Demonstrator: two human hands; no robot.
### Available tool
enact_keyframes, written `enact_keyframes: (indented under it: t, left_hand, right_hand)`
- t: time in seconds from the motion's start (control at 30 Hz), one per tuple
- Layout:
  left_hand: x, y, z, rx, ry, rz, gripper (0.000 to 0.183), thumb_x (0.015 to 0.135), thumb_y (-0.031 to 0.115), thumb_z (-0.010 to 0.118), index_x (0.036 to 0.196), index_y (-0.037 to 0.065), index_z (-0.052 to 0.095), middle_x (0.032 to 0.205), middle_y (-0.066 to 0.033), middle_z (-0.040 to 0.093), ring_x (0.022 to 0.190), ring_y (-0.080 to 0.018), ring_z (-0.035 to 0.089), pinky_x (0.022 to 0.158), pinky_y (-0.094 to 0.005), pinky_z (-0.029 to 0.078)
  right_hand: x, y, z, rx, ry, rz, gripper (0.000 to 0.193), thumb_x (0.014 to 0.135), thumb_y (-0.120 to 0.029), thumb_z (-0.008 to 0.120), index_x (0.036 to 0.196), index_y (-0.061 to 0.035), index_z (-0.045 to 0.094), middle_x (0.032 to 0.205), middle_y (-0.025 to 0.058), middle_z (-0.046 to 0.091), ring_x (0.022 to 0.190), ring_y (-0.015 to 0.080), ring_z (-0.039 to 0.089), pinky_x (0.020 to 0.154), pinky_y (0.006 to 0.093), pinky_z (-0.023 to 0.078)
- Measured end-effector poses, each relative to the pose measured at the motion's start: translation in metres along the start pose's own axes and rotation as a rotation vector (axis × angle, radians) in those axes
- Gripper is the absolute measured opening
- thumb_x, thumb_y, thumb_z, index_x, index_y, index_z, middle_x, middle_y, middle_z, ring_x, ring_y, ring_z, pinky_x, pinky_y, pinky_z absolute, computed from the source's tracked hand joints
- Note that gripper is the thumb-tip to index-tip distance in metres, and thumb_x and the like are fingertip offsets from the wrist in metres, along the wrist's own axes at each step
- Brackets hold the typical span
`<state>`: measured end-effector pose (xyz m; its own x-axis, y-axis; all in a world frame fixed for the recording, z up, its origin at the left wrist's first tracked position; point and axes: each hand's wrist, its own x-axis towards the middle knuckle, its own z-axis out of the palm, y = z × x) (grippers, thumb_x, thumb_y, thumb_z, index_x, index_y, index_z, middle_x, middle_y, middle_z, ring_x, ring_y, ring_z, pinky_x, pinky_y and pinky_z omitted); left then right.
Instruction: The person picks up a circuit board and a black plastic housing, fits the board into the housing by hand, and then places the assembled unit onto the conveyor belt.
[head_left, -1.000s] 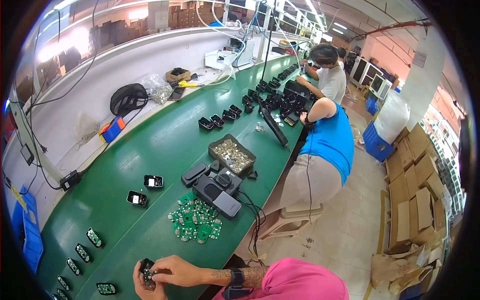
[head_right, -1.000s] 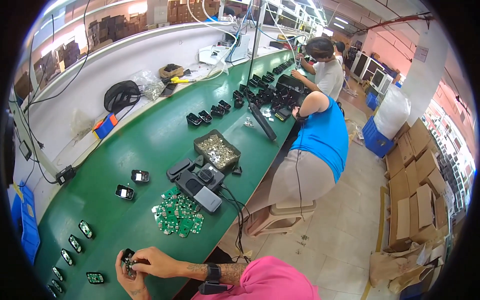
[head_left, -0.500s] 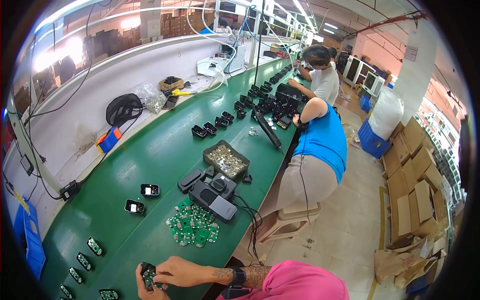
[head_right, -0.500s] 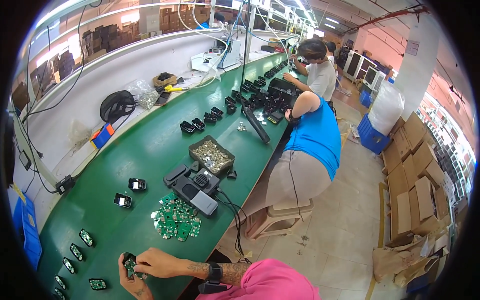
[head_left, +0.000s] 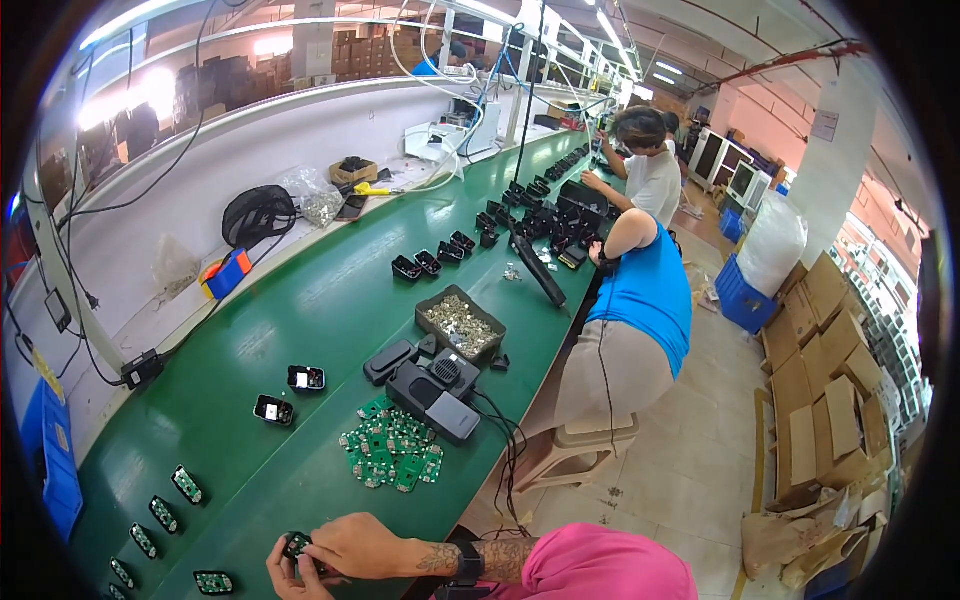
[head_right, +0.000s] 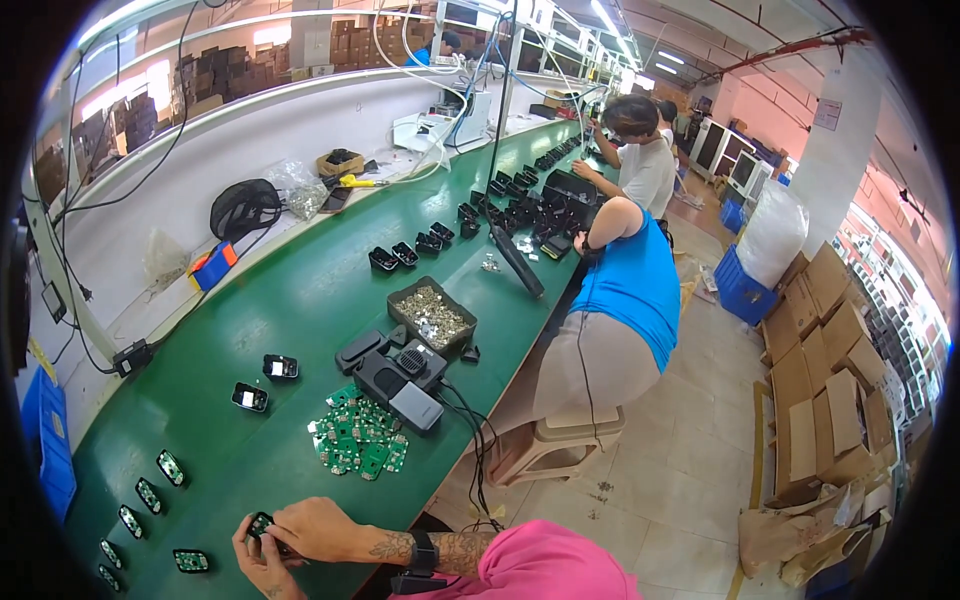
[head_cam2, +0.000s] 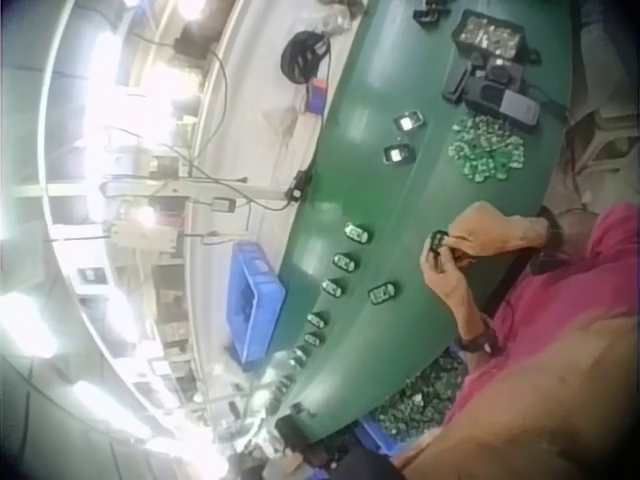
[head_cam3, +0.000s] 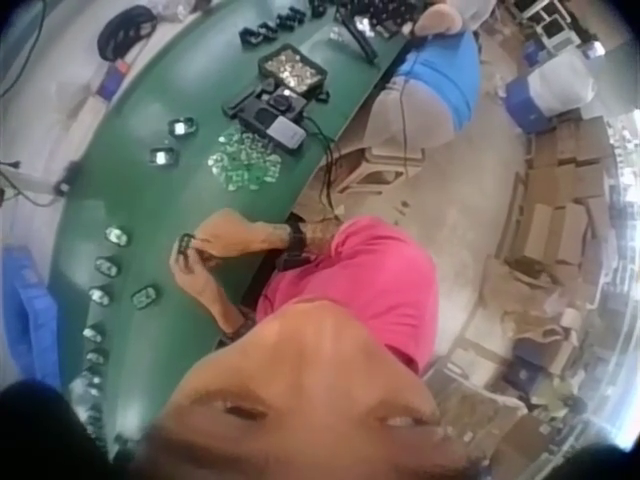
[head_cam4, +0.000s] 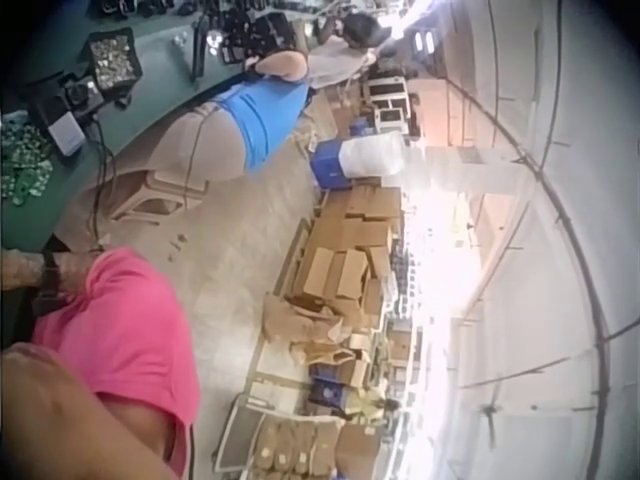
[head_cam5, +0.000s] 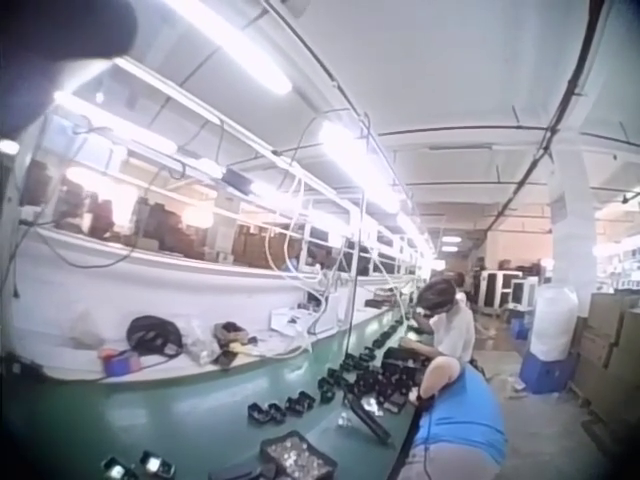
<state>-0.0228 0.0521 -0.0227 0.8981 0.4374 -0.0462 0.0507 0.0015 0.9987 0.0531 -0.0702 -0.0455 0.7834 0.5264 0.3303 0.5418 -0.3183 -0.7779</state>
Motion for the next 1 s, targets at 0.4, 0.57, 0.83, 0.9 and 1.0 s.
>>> enact_keyframes:
  t: [0.4, 0.57, 0.83, 0.9, 1.0]
  left_hand:
    - [0.005, -0.02, -0.001, 0.024, 0.089, 0.151, 0.031, 0.1, 0.006, 0.053, 0.128, -0.007, 0.05, 0.121, -0.0192, 0.061, 0.11, -0.0276, 0.061, 0.093, -0.0346, 0.052]
    - [0.027, -0.057, -0.003, -0.143, 0.06, 0.133, 0.028, 0.1, 0.006, 0.048, 0.127, 0.003, 0.053, 0.096, -0.0074, 0.065, 0.074, -0.0104, 0.062, 0.058, -0.0208, 0.049]
    - [0.04, -0.051, -0.003, -0.26, 0.113, -0.046, 0.025, 0.101, 0.013, 0.051, 0.126, 0.011, 0.051, 0.094, -0.006, 0.062, 0.066, -0.0113, 0.059, 0.045, -0.0202, 0.047]
    - [0.056, -0.055, -0.022, -0.307, 0.141, -0.073, 0.027, 0.1, 0.014, 0.052, 0.127, 0.012, 0.051, 0.098, -0.006, 0.062, 0.071, -0.0129, 0.061, 0.046, -0.0216, 0.048]
    - [0.074, -0.026, -0.029, -0.266, 0.128, -0.082, 0.036, 0.099, 0.018, 0.052, 0.133, 0.009, 0.048, 0.121, -0.0102, 0.058, 0.094, -0.0204, 0.064, 0.053, -0.0277, 0.057]
  right_hand:
    - [0.001, 0.002, 0.027, 0.416, -0.071, 0.072, 0.041, 0.101, -0.017, 0.048, 0.141, -0.011, 0.044, 0.104, 0.0206, 0.063, 0.089, 0.0369, 0.063, 0.079, 0.0449, 0.051]
    - [0.005, 0.004, 0.029, 0.532, 0.06, 0.081, 0.037, 0.1, -0.015, 0.049, 0.136, -0.0093, 0.05, 0.104, 0.0173, 0.064, 0.088, 0.0308, 0.064, 0.08, 0.041, 0.051]
    - [0.0, 0.006, 0.03, 0.417, 0.067, 0.229, 0.036, 0.099, -0.019, 0.052, 0.13, -0.0005, 0.053, 0.113, 0.0219, 0.065, 0.097, 0.0412, 0.063, 0.083, 0.0447, 0.05]
    - [-0.011, 0.005, 0.038, 0.405, 0.038, 0.302, 0.035, 0.099, -0.021, 0.054, 0.126, 0.0011, 0.056, 0.113, 0.0232, 0.064, 0.099, 0.043, 0.062, 0.083, 0.0452, 0.05]
    - [-0.034, 0.024, 0.049, 0.137, 0.057, -0.053, 0.022, 0.097, -0.021, 0.055, 0.107, -0.0017, 0.06, 0.097, 0.0213, 0.063, 0.088, 0.0398, 0.062, 0.075, 0.0453, 0.051]
